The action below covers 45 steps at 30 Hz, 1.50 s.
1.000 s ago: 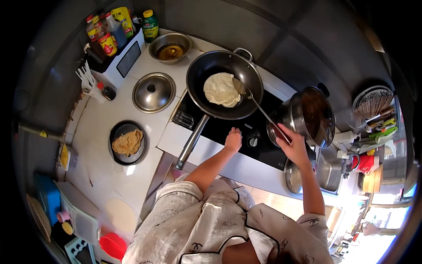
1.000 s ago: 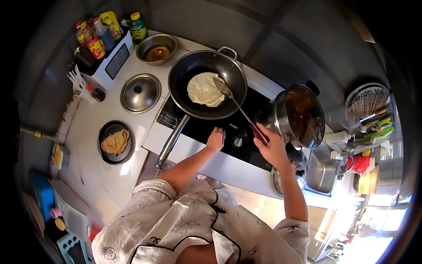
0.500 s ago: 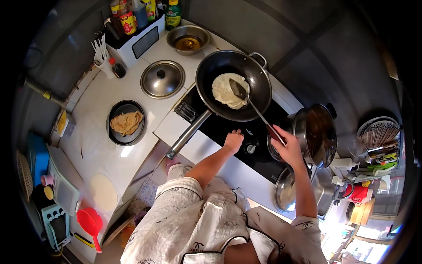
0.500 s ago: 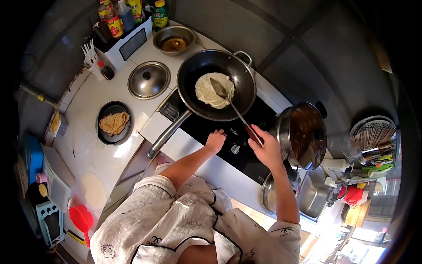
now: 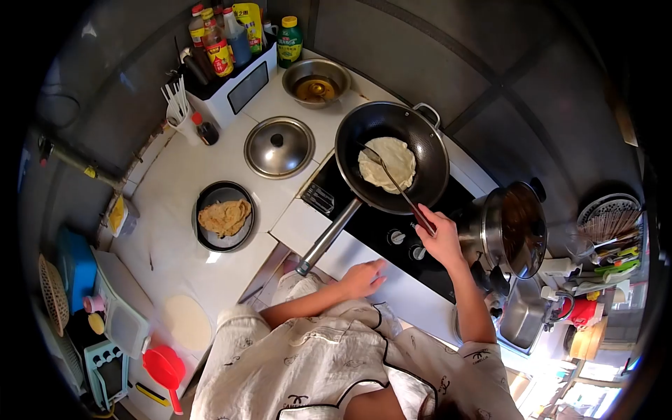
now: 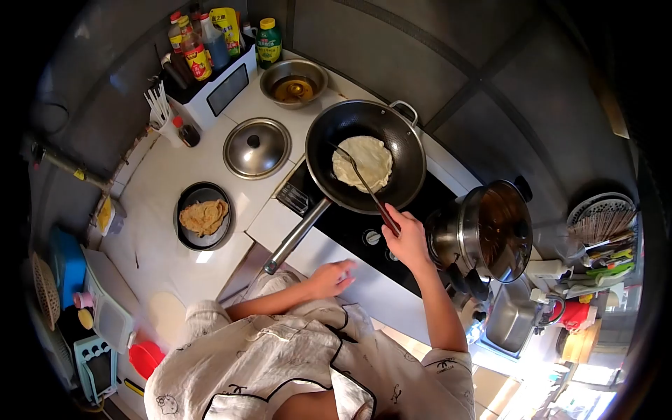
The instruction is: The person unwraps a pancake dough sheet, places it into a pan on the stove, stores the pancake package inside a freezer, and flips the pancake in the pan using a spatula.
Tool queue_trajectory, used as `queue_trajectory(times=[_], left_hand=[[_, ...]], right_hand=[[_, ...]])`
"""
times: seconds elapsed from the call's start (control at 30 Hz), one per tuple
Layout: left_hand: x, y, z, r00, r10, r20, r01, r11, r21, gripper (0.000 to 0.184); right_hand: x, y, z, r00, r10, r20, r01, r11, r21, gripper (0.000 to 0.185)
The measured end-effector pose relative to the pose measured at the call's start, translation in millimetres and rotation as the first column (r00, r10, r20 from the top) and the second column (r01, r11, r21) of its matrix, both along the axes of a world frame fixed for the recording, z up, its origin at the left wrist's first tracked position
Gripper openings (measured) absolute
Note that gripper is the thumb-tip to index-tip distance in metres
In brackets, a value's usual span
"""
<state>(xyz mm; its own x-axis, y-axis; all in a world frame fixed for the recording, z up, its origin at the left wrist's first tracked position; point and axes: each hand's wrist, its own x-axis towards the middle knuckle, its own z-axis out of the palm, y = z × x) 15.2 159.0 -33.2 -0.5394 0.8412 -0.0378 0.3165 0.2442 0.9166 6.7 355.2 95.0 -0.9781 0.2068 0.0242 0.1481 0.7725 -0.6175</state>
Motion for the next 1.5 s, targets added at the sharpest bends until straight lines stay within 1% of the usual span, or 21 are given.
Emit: queue_trajectory(times=[0.03,0.07,0.1,0.17,0.2,0.27,0.3,0.4,0.5,0.53,0.7,0.83,0.97,1.07,1.1,1.2,1.23,1.33,1.37,1.4,1.5], left_hand=[[-1.7,-19.8,2.6,0.999,-0.042,0.020,0.042,0.999,0.034,0.034],[-3.4,-39.8,9.8,0.996,-0.047,0.079,0.046,0.999,0.023,0.035],[-4.7,-58.4,18.9,0.989,-0.052,0.139,0.050,0.999,0.013,0.035],[-6.7,-90.7,36.6,0.968,0.029,0.249,-0.032,0.999,0.010,0.036],[-10.2,-102.4,45.4,0.951,0.072,0.300,-0.077,0.997,0.005,0.036],[-17.3,-118.9,64.0,0.937,0.135,0.322,-0.127,0.991,-0.046,0.038],[-20.1,-124.8,68.0,0.928,0.167,0.332,-0.151,0.986,-0.073,0.039],[-27.7,-134.4,65.9,0.916,0.120,0.382,-0.122,0.992,-0.019,0.038],[-29.2,-137.7,74.6,0.961,0.075,0.265,-0.082,0.996,0.017,0.031],[-28.9,-140.0,75.6,0.957,0.078,0.279,-0.085,0.996,0.013,0.030],[-32.6,-146.9,80.0,0.945,0.085,0.317,-0.086,0.996,-0.011,0.027],[-36.2,-149.1,78.0,0.931,0.110,0.348,-0.125,0.992,0.020,0.027],[-39.6,-147.7,75.3,0.935,0.099,0.341,-0.113,0.993,0.022,0.026],[-42.9,-149.1,81.0,0.942,0.101,0.320,-0.109,0.994,0.006,0.026],[-44.0,-149.6,84.3,0.944,0.101,0.313,-0.105,0.994,-0.003,0.026],[-45.8,-150.4,90.3,0.933,0.111,0.343,-0.101,0.994,-0.048,0.026],[-44.7,-149.9,86.9,0.937,0.109,0.332,-0.108,0.994,-0.022,0.026],[-41.4,-147.8,77.5,0.942,0.107,0.319,-0.126,0.991,0.040,0.026],[-40.8,-145.7,77.7,0.939,0.108,0.327,-0.131,0.990,0.051,0.026],[-40.2,-144.2,77.8,0.936,0.109,0.336,-0.137,0.989,0.061,0.026],[-41.2,-143.3,76.5,0.932,0.104,0.347,-0.131,0.990,0.054,0.025]], right_hand=[[-1.5,-1.5,-2.7,1.000,0.001,-0.009,-0.001,1.000,0.029,0.042],[-2.6,-2.5,-3.6,1.000,0.002,-0.017,-0.001,0.998,0.059,0.042],[-4.1,-3.3,-1.5,1.000,0.025,-0.008,-0.023,0.987,0.156,0.042],[-7.6,-3.6,4.1,0.997,0.068,0.020,-0.071,0.937,0.343,0.042],[-8.7,1.4,5.2,0.995,0.098,0.017,-0.096,0.888,0.450,0.044],[-13.9,11.1,7.3,0.991,0.136,0.006,-0.114,0.802,0.586,0.047],[-16.5,16.2,6.5,0.988,0.152,-0.012,-0.114,0.792,0.600,0.050],[-25.4,23.1,6.7,0.989,0.147,0.027,-0.135,0.802,0.582,0.051],[-31.8,24.0,8.8,0.987,0.148,0.063,-0.155,0.773,0.615,0.049],[-33.2,24.6,7.7,0.986,0.153,0.065,-0.160,0.767,0.621,0.049],[-39.0,29.3,2.5,0.985,0.169,0.046,-0.161,0.771,0.616,0.049],[-47.5,34.7,-0.3,0.988,0.150,0.035,-0.143,0.810,0.568,0.048],[-59.1,32.4,6.5,0.996,0.078,0.051,-0.093,0.854,0.512,0.047],[-52.2,38.0,16.4,0.999,0.034,-0.021,-0.021,0.893,0.450,0.048],[-47.5,37.0,25.7,0.999,-0.007,-0.034,0.019,0.925,0.380,0.047],[-31.0,39.6,37.8,0.997,-0.044,-0.062,0.063,0.934,0.352,0.046],[-23.8,33.3,44.0,0.997,-0.052,-0.061,0.068,0.957,0.284,0.045],[-4.0,17.7,52.2,0.995,-0.080,0.062,0.070,0.985,0.158,0.045],[1.6,12.7,50.2,0.998,-0.050,0.032,0.045,0.989,0.142,0.044],[5.3,3.9,53.3,0.997,-0.056,0.062,0.050,0.995,0.083,0.043],[16.0,-3.8,44.3,0.994,-0.039,0.099,0.029,0.995,0.100,0.044]])
